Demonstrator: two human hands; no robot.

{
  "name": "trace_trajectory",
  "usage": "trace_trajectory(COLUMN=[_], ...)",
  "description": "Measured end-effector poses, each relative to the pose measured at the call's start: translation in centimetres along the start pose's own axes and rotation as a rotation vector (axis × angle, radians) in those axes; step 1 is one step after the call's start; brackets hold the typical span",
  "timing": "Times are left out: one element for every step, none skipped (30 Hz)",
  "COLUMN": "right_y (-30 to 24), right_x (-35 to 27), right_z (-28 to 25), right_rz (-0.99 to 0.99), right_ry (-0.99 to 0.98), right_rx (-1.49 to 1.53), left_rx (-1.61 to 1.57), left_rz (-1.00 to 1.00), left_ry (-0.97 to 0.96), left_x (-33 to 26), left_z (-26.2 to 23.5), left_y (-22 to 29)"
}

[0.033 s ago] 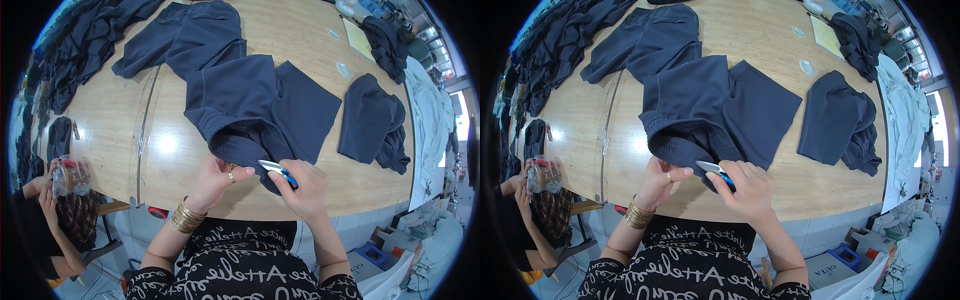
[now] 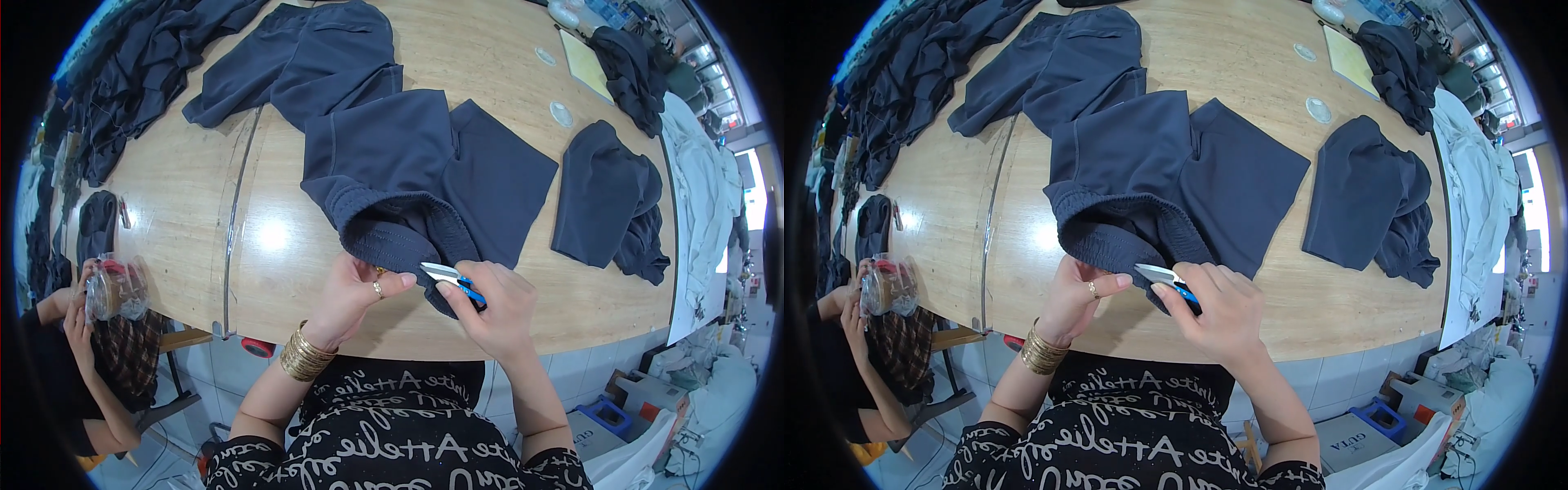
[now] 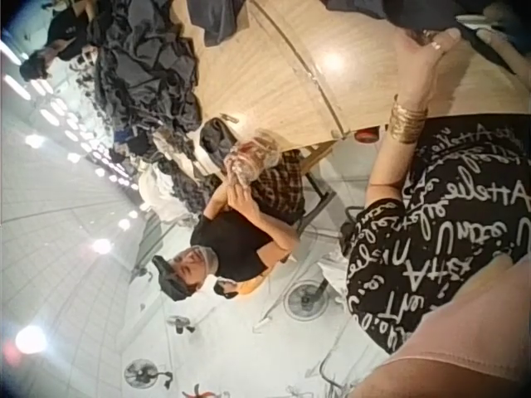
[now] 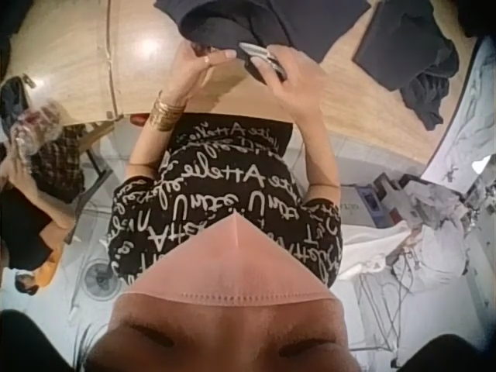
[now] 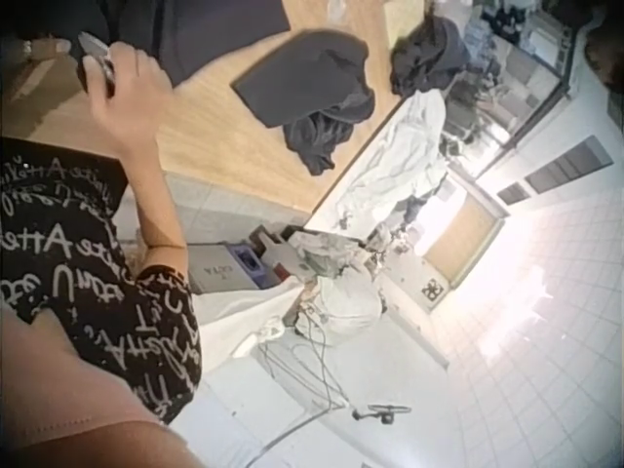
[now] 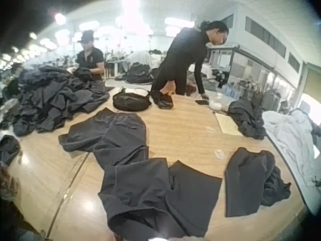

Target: Inspecting and trimming loose threads from athletic shorts in a garment factory setting.

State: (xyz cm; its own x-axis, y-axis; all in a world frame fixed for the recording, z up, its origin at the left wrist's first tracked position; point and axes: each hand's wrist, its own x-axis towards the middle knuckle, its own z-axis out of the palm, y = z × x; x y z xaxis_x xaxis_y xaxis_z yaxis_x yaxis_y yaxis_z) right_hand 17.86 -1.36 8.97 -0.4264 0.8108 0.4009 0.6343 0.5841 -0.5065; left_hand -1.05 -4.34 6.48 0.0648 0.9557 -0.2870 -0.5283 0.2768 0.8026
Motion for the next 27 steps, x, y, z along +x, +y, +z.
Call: trace_trajectory(right_y=[-0.05,0.02,0.15,0.21,0.17,0.08,0.02,-0.02,-0.06,-0.08,0.01,0.18,0.26,0.24,0.19,0.15,0.17,0.21,0.27,0.32,0.36,0.37,0.34,0.29,0.22,0.14,0.07], right_x=[0.02,-0.01,-0.05,-0.06,-0.01,0.06,0.11,0.12,0.12,0.13,0.09,0.02,-0.01,-0.06,-0.17,-0.23,-0.2,-0.16,-0.13,-0.16,-0.21,-0.28,-0.36,-0.46,-0.56,-0.65,-0.75], right_z=[-0.05,-0.03,0.02,0.07,0.03,-0.07,-0.14,-0.16,-0.17,-0.19,-0.1,0.07,0.16,0.13,0.09,0.08,0.08,0.06,0.01,-0.06,-0.15,-0.2,-0.17,-0.09,-0.01,0.03,0.06], right_rz=[-0.008,-0.008,-0.01,-0.012,-0.013,-0.002,0.009,0.009,0.017,0.024,0.023,0.009,-0.006,-0.007,-0.01,-0.014,-0.014,0.034,0.082,0.082,0.097,0.112,0.112,0.098,0.083,0.082,0.078], right_ry=[0.003,0.003,-0.003,-0.01,-0.01,-0.007,-0.004,-0.004,-0.011,-0.019,-0.018,-0.011,-0.003,-0.002,-0.019,-0.037,-0.036,-0.025,-0.013,-0.013,-0.014,-0.015,-0.015,-0.012,-0.009,-0.009,-0.012], right_rx=[0.011,0.01,0.001,-0.006,-0.005,0.002,0.009,0.009,0.017,0.024,0.024,0.028,0.034,0.034,0.042,0.05,0.051,0.08,0.109,0.109,0.11,0.111,0.111,0.12,0.13,0.131,0.126], left_rx=[-0.001,0.005,0.011,0.011,0.009,0.007,0.007,0.009,0.011,0.011,0.004,-0.002,-0.002,-0.016,-0.03,-0.03,-0.058,-0.087,-0.087,-0.124,-0.161,-0.161,-0.149,-0.137,-0.137,-0.115,-0.093], left_rz=[0.0,-0.011,-0.022,-0.022,-0.011,-0.001,-0.001,-0.015,-0.03,-0.029,-0.021,-0.012,-0.011,-0.024,-0.037,-0.037,-0.032,-0.028,-0.028,-0.056,-0.085,-0.085,-0.081,-0.078,-0.078,-0.071,-0.065], left_ry=[-0.001,-0.005,-0.01,-0.009,-0.007,-0.006,-0.007,-0.007,-0.008,-0.008,-0.004,0.001,0.001,0.011,0.021,0.022,0.014,0.007,0.006,-0.005,-0.015,-0.015,-0.005,0.006,0.007,0.021,0.035], left_x=[-0.01,-0.01,-0.01,-0.01,0.01,0.01,0.0,-0.03,-0.05,-0.05,-0.05,-0.04,-0.01,0.04,0.07,0.09,0.12,0.13,0.15,0.14,0.14,0.15,0.15,0.15,0.14,0.15,0.14], left_z=[-0.05,-0.15,-0.2,-0.17,-0.1,-0.06,-0.1,-0.17,-0.22,-0.18,-0.13,-0.11,-0.14,-0.19,-0.21,-0.19,-0.15,-0.14,-0.12,-0.1,-0.09,-0.07,-0.05,-0.05,-0.14,-0.3,-0.38], left_y=[-0.01,-0.03,-0.04,-0.04,-0.04,-0.02,0.01,0.06,0.09,0.06,0.01,-0.04,-0.1,-0.21,-0.27,-0.26,-0.26,-0.25,-0.2,-0.13,-0.08,-0.11,-0.16,-0.22,-0.33,-0.49,-0.56])
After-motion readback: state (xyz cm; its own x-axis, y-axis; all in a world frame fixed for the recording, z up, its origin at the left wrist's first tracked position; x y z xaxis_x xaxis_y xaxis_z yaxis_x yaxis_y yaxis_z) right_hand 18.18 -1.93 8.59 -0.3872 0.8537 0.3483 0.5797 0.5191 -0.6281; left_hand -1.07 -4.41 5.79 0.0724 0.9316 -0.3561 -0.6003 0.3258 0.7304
